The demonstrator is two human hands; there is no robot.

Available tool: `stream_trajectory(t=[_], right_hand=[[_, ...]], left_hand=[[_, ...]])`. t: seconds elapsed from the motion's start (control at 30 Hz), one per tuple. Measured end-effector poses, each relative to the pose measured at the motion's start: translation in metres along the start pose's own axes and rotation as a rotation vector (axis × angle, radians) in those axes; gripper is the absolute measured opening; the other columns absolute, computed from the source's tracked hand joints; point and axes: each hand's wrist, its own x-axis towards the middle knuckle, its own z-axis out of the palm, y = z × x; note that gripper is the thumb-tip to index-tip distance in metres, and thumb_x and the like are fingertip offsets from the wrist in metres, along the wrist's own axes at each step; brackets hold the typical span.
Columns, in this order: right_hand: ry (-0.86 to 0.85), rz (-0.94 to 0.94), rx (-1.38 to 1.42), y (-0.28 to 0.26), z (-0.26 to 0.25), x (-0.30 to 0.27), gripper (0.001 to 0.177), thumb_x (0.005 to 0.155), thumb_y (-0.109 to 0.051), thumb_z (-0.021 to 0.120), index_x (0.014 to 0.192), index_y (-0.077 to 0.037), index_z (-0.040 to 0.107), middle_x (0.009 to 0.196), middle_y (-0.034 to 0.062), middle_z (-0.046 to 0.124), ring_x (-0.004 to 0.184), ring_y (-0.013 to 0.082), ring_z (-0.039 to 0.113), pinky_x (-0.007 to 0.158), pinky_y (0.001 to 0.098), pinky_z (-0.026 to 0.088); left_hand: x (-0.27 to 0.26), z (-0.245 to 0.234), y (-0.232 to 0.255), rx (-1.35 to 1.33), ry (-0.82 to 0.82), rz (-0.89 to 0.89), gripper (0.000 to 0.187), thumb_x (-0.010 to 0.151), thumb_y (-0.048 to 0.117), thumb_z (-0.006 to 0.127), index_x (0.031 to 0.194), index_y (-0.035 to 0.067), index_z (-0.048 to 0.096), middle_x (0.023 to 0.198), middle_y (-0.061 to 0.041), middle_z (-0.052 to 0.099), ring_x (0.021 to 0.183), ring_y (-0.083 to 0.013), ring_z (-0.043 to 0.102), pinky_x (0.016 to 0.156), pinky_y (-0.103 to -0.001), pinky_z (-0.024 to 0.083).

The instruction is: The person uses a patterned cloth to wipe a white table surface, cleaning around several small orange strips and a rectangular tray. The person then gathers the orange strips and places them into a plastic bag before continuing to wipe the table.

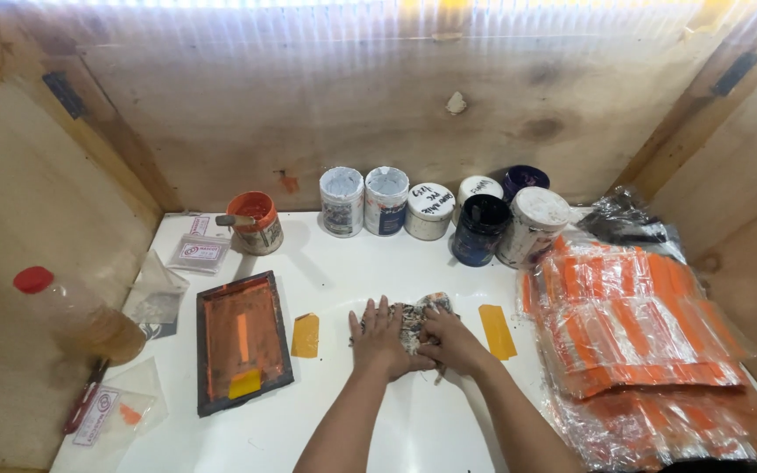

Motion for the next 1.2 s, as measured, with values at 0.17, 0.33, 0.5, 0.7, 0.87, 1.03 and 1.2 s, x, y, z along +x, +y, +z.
stream_trajectory(t=[0.17, 0.33, 0.5, 0.7, 0.87, 1.03, 1.2], right_hand=[[0.027, -0.019, -0.004, -0.019, 0.005, 0.025, 0.031, 0.091, -0.047, 0.074, 0.105, -0.020, 0.068, 0.152, 0.0086, 0.050, 0.152, 0.0400, 0.030, 0.127, 0.0485, 0.019], [0.006, -0.052, 0.072, -0.025, 0.000, 0.032, 0.029, 0.090, -0.046, 0.075, 0.102, -0.020, 0.070, 0.157, 0.0126, 0.047, 0.152, 0.0425, 0.027, 0.127, 0.0509, 0.018], [0.007, 0.026, 0.165, -0.043, -0.015, 0.020, 0.032, 0.088, -0.046, 0.078, 0.094, -0.015, 0.074, 0.160, 0.0143, 0.044, 0.152, 0.0423, 0.027, 0.126, 0.0521, 0.018], [0.092, 0.131, -0.043, -0.042, 0.006, 0.045, 0.033, 0.094, -0.043, 0.069, 0.094, -0.010, 0.074, 0.155, 0.0079, 0.052, 0.149, 0.0329, 0.038, 0.127, 0.0471, 0.023], [0.102, 0.108, -0.111, -0.052, 0.000, 0.030, 0.034, 0.096, -0.043, 0.065, 0.095, -0.010, 0.074, 0.157, 0.0071, 0.050, 0.150, 0.0325, 0.037, 0.127, 0.0481, 0.023], [0.112, 0.123, -0.075, -0.051, -0.003, 0.020, 0.033, 0.094, -0.043, 0.067, 0.089, -0.010, 0.071, 0.158, 0.0062, 0.049, 0.151, 0.0332, 0.035, 0.127, 0.0478, 0.022], [0.153, 0.101, -0.039, -0.046, -0.001, 0.008, 0.033, 0.092, -0.041, 0.069, 0.086, -0.009, 0.070, 0.156, 0.0098, 0.051, 0.149, 0.0363, 0.038, 0.126, 0.0500, 0.023]], left_hand=[[0.026, -0.002, -0.027, 0.011, 0.017, -0.035, 0.122, 0.075, 0.074, 0.067, 0.168, 0.023, 0.006, 0.176, -0.004, -0.007, 0.161, -0.0279, -0.013, 0.126, -0.056, -0.016], [0.034, -0.009, -0.040, 0.010, -0.002, -0.015, 0.123, 0.076, 0.074, 0.069, 0.169, 0.023, 0.007, 0.176, -0.005, -0.006, 0.160, -0.0293, -0.013, 0.127, -0.056, -0.012], [0.039, -0.004, -0.045, 0.014, -0.011, 0.010, 0.131, 0.068, 0.082, 0.067, 0.168, 0.025, 0.006, 0.175, -0.003, -0.008, 0.160, -0.0279, -0.014, 0.127, -0.056, -0.014], [0.037, 0.000, -0.048, -0.057, 0.046, 0.026, 0.117, 0.078, 0.086, 0.049, 0.168, 0.023, 0.009, 0.176, -0.003, -0.004, 0.161, -0.0258, -0.011, 0.127, -0.053, -0.015], [0.028, 0.009, -0.050, -0.053, 0.128, 0.044, 0.107, 0.086, 0.083, 0.045, 0.167, 0.021, 0.015, 0.176, -0.004, 0.002, 0.161, -0.0268, -0.006, 0.127, -0.055, -0.014], [0.030, 0.024, -0.058, -0.084, 0.298, 0.063, 0.083, 0.100, 0.072, 0.036, 0.162, 0.017, 0.032, 0.172, -0.008, 0.024, 0.161, -0.0258, 0.010, 0.128, -0.058, -0.006], [0.078, 0.070, -0.079, -0.080, 0.668, -0.072, 0.028, 0.103, 0.018, 0.058, 0.127, 0.016, 0.071, 0.143, -0.006, 0.064, 0.148, -0.0279, 0.044, 0.126, -0.063, 0.015]])
